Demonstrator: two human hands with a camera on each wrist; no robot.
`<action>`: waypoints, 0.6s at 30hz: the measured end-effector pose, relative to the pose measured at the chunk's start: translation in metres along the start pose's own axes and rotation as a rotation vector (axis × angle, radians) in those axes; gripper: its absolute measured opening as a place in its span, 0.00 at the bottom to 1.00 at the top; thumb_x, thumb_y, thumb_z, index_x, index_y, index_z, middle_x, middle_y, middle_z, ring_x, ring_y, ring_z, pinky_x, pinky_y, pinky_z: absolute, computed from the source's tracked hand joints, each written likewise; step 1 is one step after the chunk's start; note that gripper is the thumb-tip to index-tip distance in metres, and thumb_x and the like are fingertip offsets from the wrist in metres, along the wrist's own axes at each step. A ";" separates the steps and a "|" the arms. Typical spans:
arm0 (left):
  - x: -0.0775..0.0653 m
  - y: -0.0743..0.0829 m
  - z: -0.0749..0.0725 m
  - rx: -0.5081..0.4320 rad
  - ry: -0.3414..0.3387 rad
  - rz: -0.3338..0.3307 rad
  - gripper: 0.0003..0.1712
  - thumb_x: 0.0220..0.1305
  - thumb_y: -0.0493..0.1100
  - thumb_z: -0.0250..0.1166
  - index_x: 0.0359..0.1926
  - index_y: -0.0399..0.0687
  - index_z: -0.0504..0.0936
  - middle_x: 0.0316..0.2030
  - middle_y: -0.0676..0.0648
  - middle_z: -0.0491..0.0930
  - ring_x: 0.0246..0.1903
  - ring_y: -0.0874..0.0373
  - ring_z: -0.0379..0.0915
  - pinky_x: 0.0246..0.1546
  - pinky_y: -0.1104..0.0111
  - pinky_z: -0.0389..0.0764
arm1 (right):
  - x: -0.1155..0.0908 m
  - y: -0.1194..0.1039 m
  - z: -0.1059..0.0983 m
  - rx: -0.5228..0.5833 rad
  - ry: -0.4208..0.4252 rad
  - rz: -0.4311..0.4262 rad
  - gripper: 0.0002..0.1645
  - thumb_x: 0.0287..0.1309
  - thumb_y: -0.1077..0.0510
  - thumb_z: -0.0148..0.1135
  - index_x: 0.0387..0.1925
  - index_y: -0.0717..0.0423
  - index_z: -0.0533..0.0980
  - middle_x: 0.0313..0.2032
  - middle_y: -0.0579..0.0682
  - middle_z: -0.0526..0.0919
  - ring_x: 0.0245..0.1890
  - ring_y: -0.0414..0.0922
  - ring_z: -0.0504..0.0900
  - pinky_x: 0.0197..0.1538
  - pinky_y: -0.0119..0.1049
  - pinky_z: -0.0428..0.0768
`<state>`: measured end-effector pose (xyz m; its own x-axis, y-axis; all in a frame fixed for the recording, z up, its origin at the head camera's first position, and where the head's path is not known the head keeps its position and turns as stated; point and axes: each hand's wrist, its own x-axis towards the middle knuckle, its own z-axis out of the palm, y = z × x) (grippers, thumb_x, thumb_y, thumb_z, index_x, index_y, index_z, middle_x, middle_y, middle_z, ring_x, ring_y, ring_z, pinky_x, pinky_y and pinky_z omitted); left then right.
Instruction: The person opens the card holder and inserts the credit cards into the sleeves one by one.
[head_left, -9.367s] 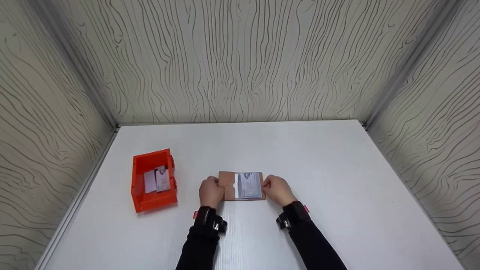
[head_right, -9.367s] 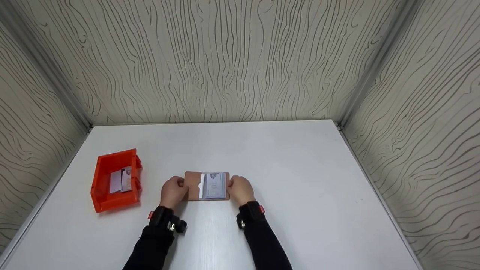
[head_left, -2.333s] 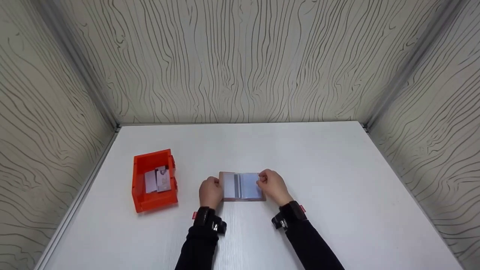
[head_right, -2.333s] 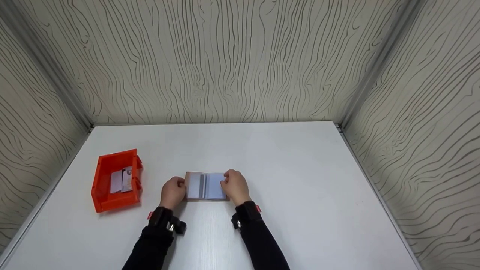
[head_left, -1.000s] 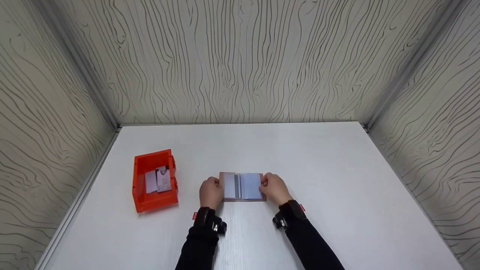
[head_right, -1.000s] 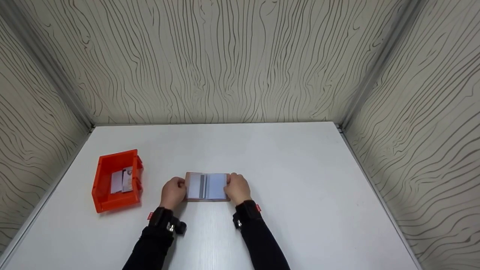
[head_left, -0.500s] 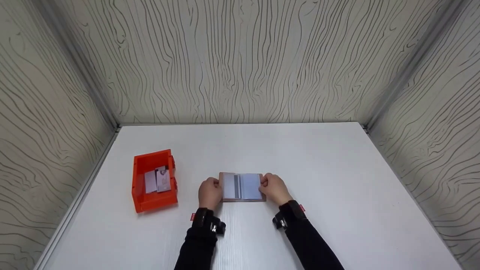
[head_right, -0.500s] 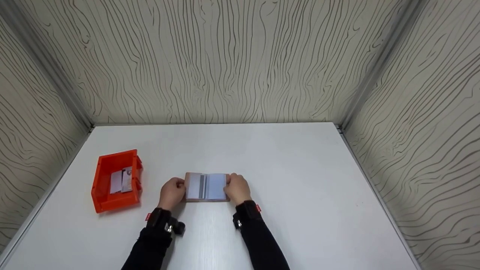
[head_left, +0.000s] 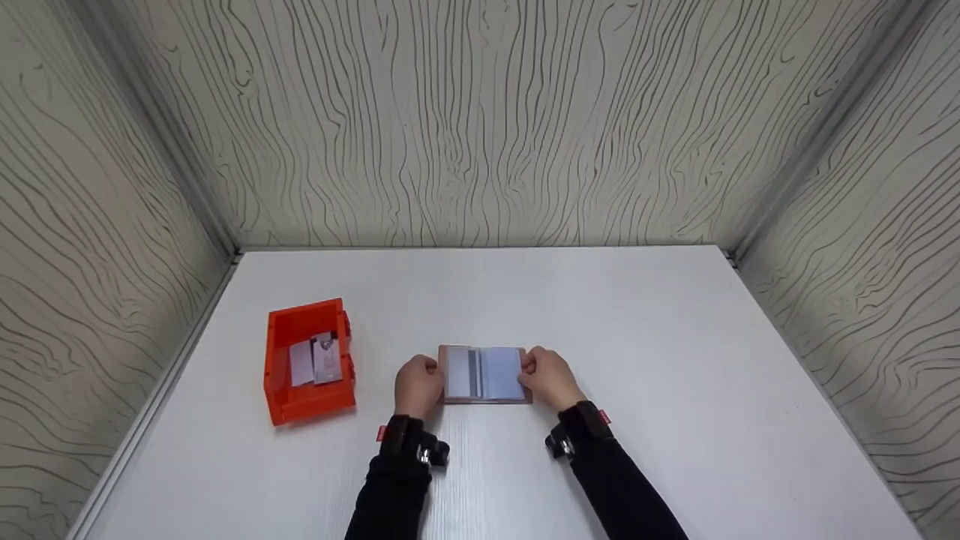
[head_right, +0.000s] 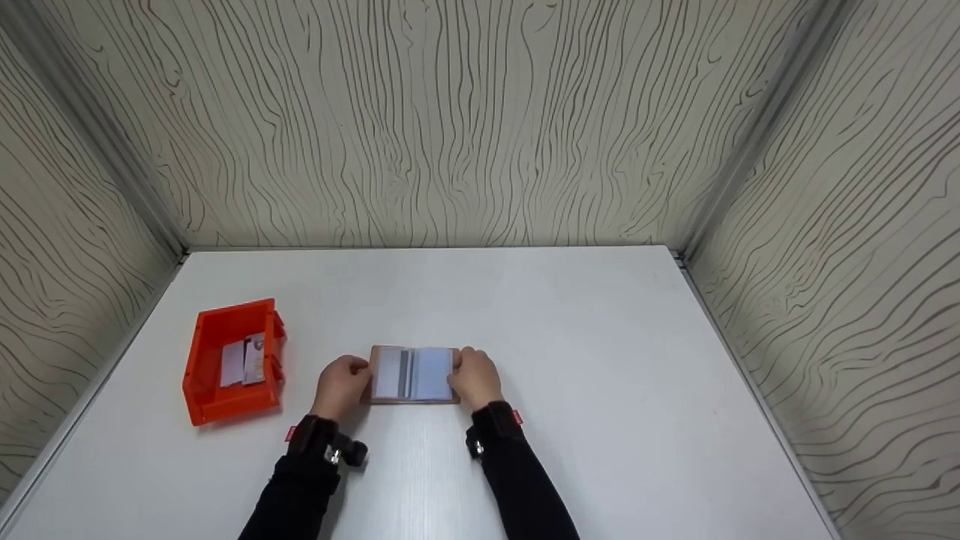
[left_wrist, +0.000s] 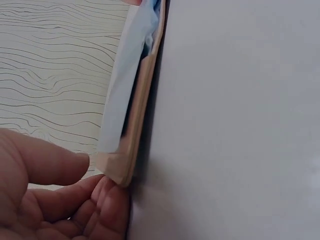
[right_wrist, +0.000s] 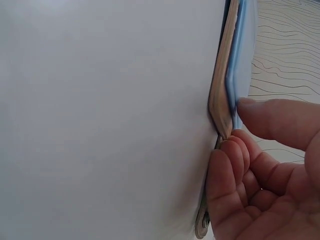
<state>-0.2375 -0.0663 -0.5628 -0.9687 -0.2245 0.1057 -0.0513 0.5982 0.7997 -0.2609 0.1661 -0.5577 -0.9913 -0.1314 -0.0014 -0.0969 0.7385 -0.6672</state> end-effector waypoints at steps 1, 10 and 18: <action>0.000 0.000 -0.001 -0.003 -0.006 -0.008 0.08 0.58 0.33 0.61 0.36 0.31 0.82 0.33 0.39 0.83 0.37 0.42 0.79 0.43 0.53 0.77 | 0.000 0.000 0.000 0.002 -0.001 0.002 0.07 0.51 0.67 0.66 0.31 0.61 0.75 0.26 0.48 0.75 0.29 0.44 0.73 0.37 0.39 0.73; 0.003 0.005 -0.018 -0.042 -0.029 -0.039 0.12 0.62 0.36 0.61 0.42 0.30 0.82 0.37 0.38 0.83 0.41 0.43 0.79 0.45 0.53 0.77 | -0.001 -0.001 -0.001 -0.017 0.002 -0.007 0.07 0.50 0.67 0.66 0.32 0.61 0.75 0.26 0.48 0.75 0.29 0.45 0.73 0.37 0.39 0.74; 0.013 0.013 -0.044 -0.053 0.011 -0.038 0.12 0.66 0.36 0.60 0.46 0.32 0.82 0.40 0.37 0.83 0.41 0.44 0.78 0.46 0.52 0.77 | 0.000 0.000 0.000 -0.009 -0.003 0.008 0.06 0.50 0.67 0.65 0.32 0.61 0.75 0.26 0.48 0.75 0.29 0.45 0.73 0.36 0.39 0.74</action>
<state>-0.2403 -0.0955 -0.5251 -0.9635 -0.2552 0.0811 -0.0749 0.5476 0.8334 -0.2610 0.1661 -0.5578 -0.9918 -0.1274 -0.0084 -0.0902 0.7456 -0.6602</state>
